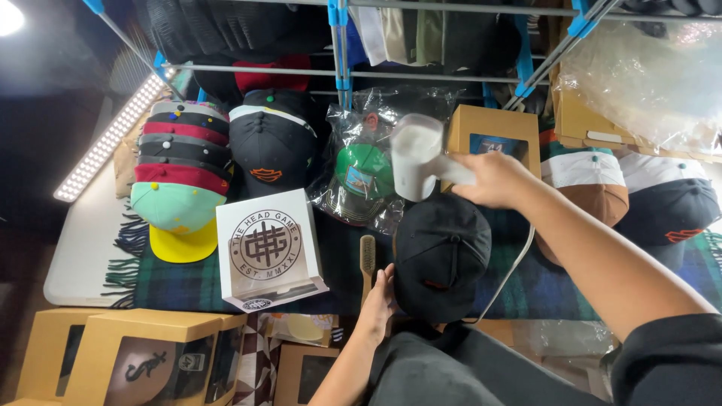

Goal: The person cleans a black baseball cap using a brush and a handheld steamer. They brush the cap's surface, apply steam, and then place the cap on a wooden head form to shape it.

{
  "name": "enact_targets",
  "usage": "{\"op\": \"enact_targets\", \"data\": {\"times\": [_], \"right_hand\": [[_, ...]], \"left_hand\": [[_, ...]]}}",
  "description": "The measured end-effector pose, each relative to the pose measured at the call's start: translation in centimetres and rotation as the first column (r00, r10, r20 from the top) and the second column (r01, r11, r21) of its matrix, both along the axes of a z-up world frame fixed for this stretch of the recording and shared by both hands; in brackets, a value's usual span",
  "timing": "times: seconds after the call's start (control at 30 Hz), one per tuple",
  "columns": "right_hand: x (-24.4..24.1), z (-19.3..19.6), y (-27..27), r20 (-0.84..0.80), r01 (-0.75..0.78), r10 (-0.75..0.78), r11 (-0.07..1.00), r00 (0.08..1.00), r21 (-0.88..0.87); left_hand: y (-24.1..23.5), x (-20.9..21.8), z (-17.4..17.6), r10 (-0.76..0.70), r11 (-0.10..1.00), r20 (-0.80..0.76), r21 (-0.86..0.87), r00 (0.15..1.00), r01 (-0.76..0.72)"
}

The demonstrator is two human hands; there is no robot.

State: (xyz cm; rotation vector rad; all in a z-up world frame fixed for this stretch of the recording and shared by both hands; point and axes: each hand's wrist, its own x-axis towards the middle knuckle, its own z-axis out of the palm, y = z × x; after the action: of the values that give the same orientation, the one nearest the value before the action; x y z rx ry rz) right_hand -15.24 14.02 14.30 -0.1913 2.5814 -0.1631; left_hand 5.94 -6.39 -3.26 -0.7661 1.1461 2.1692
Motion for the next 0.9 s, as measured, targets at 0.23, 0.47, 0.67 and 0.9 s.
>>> {"op": "enact_targets", "data": {"times": [0.23,0.47,0.67,0.9], "right_hand": [[0.8,0.3,5.5,-0.091,0.135,-0.145,0.985,0.985,-0.105],[3.4,1.2,9.0,-0.108,0.207,-0.218,0.972,0.97,-0.109],[4.6,0.1,10.7,-0.165,0.229,-0.258,0.957,0.952,-0.177],[7.2,-2.8,14.8,-0.167,0.293,-0.363,0.894,0.916,-0.338]], "left_hand": [[0.6,-0.3,-0.2,0.024,1.0,0.031,-0.011,0.999,-0.024],[1.1,-0.7,-0.1,0.102,0.991,0.124,0.069,0.987,-0.111],[1.9,-1.3,-0.2,0.061,0.986,0.172,0.144,0.983,-0.086],[1.9,-1.1,-3.5,0.193,0.937,0.179,0.258,0.965,-0.235]]}}
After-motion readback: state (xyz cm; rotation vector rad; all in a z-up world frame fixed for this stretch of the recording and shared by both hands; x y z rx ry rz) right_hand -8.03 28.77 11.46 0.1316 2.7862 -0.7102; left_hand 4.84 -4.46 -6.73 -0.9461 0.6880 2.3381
